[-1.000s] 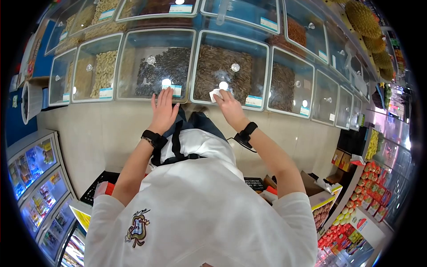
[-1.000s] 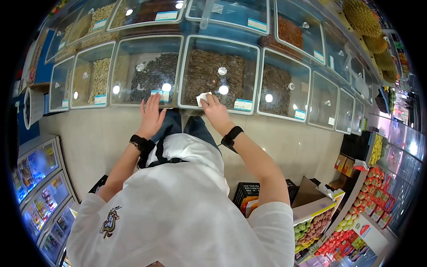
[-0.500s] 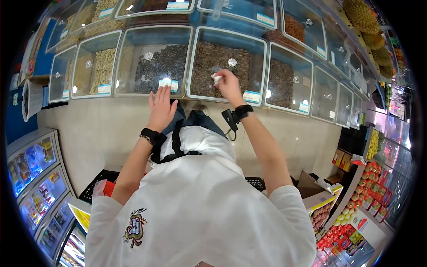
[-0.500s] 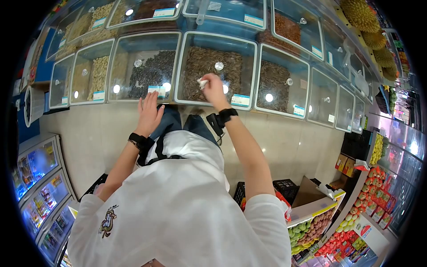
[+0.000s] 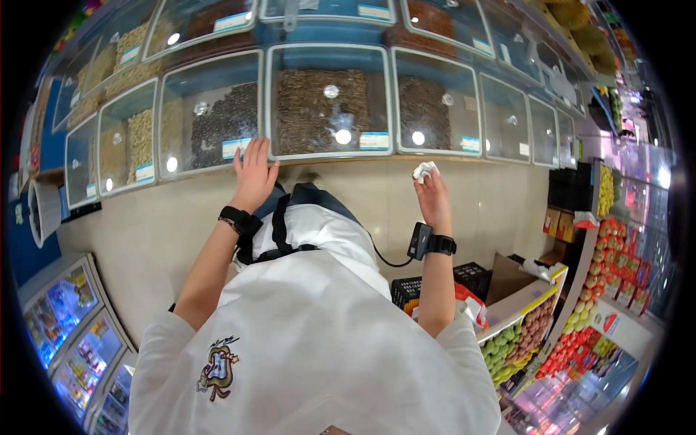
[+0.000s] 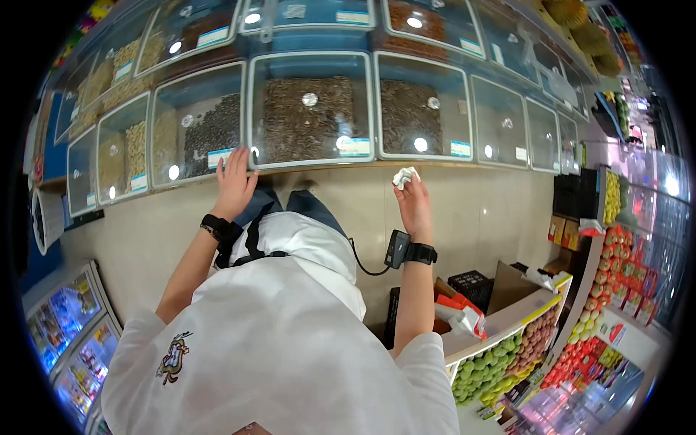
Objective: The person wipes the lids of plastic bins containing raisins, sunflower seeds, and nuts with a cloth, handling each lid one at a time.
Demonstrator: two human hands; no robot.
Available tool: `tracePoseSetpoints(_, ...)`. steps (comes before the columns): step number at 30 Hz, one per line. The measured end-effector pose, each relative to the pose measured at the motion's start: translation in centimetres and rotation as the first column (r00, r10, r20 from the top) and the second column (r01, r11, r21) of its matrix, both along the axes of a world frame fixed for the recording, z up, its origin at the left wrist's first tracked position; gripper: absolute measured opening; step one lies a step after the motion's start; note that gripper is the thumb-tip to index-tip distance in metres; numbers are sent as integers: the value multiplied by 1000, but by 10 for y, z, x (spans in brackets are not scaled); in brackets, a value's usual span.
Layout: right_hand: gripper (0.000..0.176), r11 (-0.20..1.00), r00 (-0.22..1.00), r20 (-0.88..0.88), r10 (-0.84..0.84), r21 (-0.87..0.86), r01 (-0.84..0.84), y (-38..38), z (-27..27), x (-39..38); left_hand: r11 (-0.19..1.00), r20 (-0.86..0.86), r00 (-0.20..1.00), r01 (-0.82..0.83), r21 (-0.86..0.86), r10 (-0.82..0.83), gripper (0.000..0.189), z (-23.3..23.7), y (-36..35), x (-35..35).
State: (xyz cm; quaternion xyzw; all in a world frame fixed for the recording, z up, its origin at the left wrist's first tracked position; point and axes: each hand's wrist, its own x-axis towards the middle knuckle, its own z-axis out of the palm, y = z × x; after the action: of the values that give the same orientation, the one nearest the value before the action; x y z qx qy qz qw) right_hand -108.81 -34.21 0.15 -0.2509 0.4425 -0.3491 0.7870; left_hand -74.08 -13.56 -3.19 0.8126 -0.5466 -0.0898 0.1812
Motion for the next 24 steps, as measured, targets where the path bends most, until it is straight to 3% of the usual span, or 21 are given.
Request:
tracePoseSetpoints(3,26,998,997,-67,-31,-49,28,8,3,-9,1000,16,1000,15,-2,-15,51,-1,-7,-3)
tracePoseSetpoints(6,28,997,958,-285,32,-61,-52,10,19,-17,999,16,1000,25,25,-26,52,1,-11,-5)
tracePoseSetpoints(7,31,965,783,-620,47,-174,-196,2,7,-34,999,18,999,27,30,-27,52,2,-11,-6)
tracePoseSetpoints(8,32,922,517,-856,13,-190,-338,-7,9,-52,999,22,999,22,38,-23,52,2,-11,-6)
tracePoseSetpoints(9,33,866,193,-979,-63,-150,-476,-17,10,-68,999,20,999,29,37,-29,52,3,-11,-6)
tracePoseSetpoints(12,35,903,471,-867,-163,-324,-283,-21,-6,-98,999,32,999,19,43,-20,52,8,-7,-8)
tracePoseSetpoints(14,27,902,744,-627,231,-150,-406,4,-25,-97,999,47,999,13,46,-15,53,5,-4,-6)
tracePoseSetpoints(15,27,843,657,-563,501,147,-517,6,-8,-86,999,39,999,7,42,-9,52,6,-3,-6)
tracePoseSetpoints(17,33,930,323,-946,29,-93,-356,-14,-22,-107,999,22,1000,-15,28,14,51,8,-1,-8)
tracePoseSetpoints(18,36,915,85,-969,-230,-245,-319,-22,-32,-121,999,11,1000,-21,24,21,51,9,2,-8)
tracePoseSetpoints(21,34,664,168,-983,76,-76,-744,-21,-50,-134,999,25,998,-49,9,49,51,6,9,-3)
tracePoseSetpoints(24,37,859,94,-953,-288,-300,-415,-20,-38,-133,998,48,997,-64,-4,64,51,2,15,4)
